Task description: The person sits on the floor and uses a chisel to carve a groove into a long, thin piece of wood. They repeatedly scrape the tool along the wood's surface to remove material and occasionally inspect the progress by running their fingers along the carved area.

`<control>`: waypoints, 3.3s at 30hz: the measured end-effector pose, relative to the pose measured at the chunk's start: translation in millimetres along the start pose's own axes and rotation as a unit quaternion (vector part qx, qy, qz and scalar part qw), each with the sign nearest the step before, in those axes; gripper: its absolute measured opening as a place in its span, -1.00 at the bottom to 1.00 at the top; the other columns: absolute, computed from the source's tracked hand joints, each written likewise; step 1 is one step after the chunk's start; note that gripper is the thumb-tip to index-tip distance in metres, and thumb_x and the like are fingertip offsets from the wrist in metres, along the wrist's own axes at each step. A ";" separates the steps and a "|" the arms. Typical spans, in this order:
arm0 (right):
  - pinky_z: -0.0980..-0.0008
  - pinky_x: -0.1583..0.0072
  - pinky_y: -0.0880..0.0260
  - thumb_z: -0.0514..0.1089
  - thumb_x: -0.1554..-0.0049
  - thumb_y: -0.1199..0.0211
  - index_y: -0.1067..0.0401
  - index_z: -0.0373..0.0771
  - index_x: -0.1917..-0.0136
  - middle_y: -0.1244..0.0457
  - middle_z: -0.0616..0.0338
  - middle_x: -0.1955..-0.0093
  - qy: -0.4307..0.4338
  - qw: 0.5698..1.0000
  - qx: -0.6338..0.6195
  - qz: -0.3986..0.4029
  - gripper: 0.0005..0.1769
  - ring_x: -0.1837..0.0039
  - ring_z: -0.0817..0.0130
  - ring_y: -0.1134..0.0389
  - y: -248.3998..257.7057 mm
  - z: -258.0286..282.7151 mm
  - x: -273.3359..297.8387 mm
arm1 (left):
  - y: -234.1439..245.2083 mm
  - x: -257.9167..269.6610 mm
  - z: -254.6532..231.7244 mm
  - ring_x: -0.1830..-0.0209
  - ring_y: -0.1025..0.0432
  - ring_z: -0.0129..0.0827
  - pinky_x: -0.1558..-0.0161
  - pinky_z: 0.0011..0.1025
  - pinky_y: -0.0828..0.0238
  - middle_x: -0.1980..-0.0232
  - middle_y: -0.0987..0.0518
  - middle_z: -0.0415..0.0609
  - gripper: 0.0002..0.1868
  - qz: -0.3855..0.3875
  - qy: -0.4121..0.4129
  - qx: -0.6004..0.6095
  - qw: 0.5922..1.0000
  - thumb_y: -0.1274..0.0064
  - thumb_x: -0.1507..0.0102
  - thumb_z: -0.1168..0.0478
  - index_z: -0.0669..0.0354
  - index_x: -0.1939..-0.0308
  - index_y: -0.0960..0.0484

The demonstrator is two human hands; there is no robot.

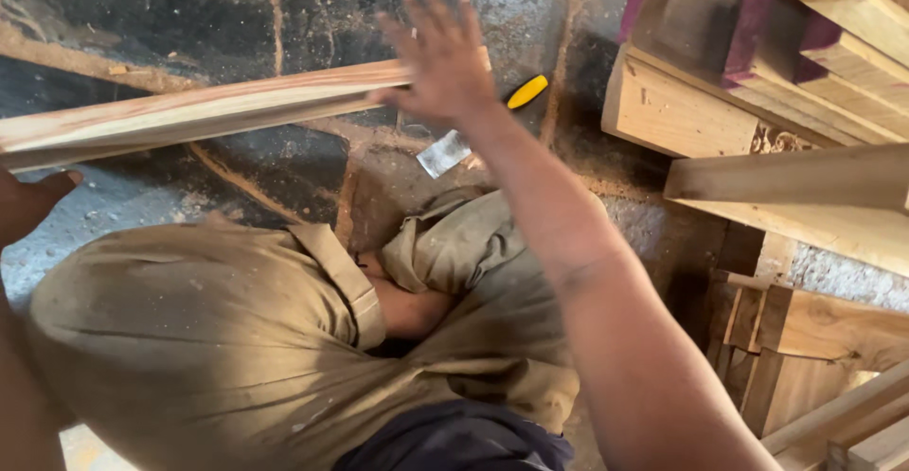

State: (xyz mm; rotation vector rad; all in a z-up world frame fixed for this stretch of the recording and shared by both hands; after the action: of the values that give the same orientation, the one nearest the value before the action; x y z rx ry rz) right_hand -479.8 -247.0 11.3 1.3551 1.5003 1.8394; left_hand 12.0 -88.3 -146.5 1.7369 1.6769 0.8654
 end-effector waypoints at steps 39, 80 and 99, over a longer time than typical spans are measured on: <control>0.43 0.28 -0.33 -0.11 -0.28 -0.14 -0.35 -0.34 -0.12 -0.23 0.19 0.31 -0.191 0.669 -0.685 -0.216 -0.74 0.32 0.46 -0.27 -63.6 -84.1 106.7 | -94.7 -104.6 -289.5 0.19 -0.63 -0.21 0.09 -0.16 -0.49 0.20 -0.72 -0.02 -0.85 0.057 -0.049 -0.318 0.945 -0.13 -0.41 0.12 -0.05 -0.04 -0.66; 0.38 0.24 -0.37 -0.11 -0.28 -0.11 -0.17 -0.23 -0.16 -0.28 0.28 0.24 -0.180 0.730 -0.575 -0.322 -0.75 0.26 0.48 -0.33 -63.2 -84.7 77.1 | -84.0 -118.9 -310.2 0.29 -0.59 -0.29 0.17 -0.20 -0.43 0.32 -0.68 -0.12 -0.55 0.063 -0.011 -0.318 0.946 -0.38 -0.15 -0.18 -0.02 0.09 -0.67; 0.15 0.13 -0.41 -0.05 -0.28 -0.14 -0.35 -0.27 -0.14 -0.33 0.07 0.25 -0.233 0.843 -0.390 -0.290 -0.73 0.22 0.24 -0.43 -52.1 -84.0 70.9 | -84.4 -120.6 -311.3 0.30 -0.57 -0.26 0.11 -0.14 -0.41 0.34 -0.68 -0.08 -0.48 0.089 0.005 -0.323 0.942 -0.33 -0.16 -0.25 0.03 0.07 -0.64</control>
State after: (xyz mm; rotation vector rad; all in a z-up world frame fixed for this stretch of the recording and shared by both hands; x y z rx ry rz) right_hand -596.7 -216.4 -1.8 0.7359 0.6519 1.3326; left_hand -283.5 -215.5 -23.8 1.4221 1.0631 1.3275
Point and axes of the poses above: each hand's wrist, its own x-axis away from the middle knuckle, its own y-axis out of the back of the hand, z = x × y, the point moved 9 cm from there along -x, towards the middle knuckle
